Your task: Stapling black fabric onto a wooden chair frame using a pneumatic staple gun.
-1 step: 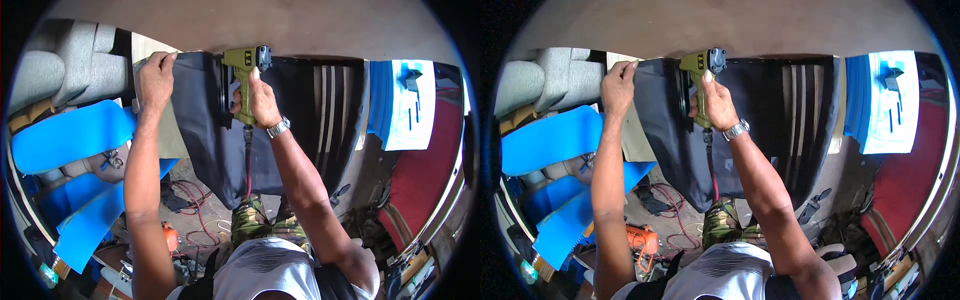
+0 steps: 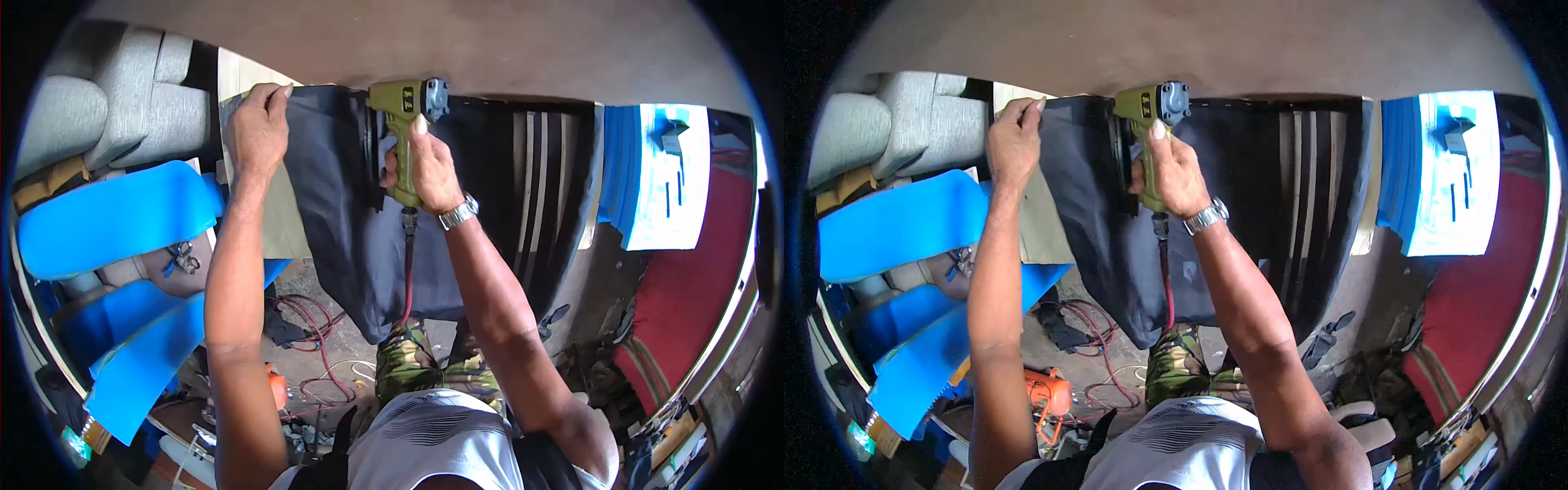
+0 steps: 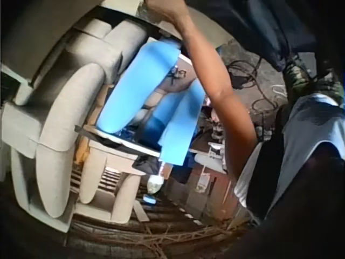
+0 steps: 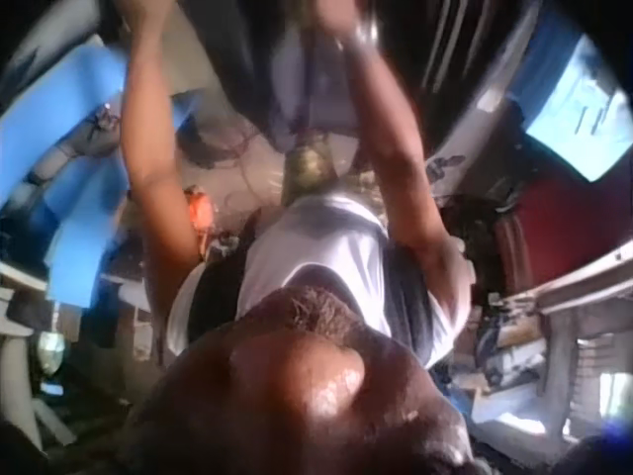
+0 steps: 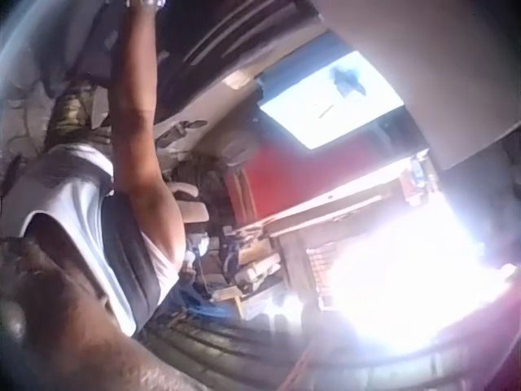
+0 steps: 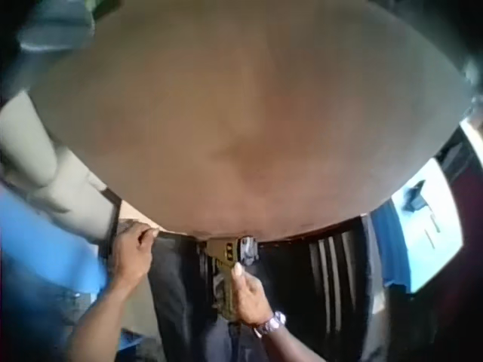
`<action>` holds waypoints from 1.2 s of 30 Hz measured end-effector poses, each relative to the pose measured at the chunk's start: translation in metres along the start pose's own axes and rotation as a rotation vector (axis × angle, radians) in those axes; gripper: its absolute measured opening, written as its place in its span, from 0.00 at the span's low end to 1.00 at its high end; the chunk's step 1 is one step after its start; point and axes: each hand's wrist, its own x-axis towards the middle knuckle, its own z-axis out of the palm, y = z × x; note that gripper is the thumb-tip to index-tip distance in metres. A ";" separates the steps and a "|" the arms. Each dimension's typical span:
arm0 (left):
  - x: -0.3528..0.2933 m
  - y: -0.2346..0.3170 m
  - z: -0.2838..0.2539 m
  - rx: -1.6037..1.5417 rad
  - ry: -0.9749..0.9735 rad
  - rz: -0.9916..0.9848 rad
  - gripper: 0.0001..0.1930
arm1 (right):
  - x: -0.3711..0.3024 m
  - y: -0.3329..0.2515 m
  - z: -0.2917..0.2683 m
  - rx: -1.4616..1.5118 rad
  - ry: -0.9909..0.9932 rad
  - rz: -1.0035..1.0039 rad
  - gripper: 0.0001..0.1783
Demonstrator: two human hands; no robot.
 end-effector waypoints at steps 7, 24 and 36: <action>-0.004 -0.049 0.025 -0.079 0.029 -0.121 0.11 | -0.014 -0.034 0.032 -0.517 -0.094 -0.215 0.34; -0.014 -0.083 0.031 -0.188 0.006 -0.118 0.19 | 0.008 -0.049 0.120 -1.014 -0.050 -0.228 0.32; -0.173 -0.028 -0.024 -0.240 0.276 0.172 0.21 | -0.285 -0.009 -0.012 -1.274 -0.174 0.094 0.32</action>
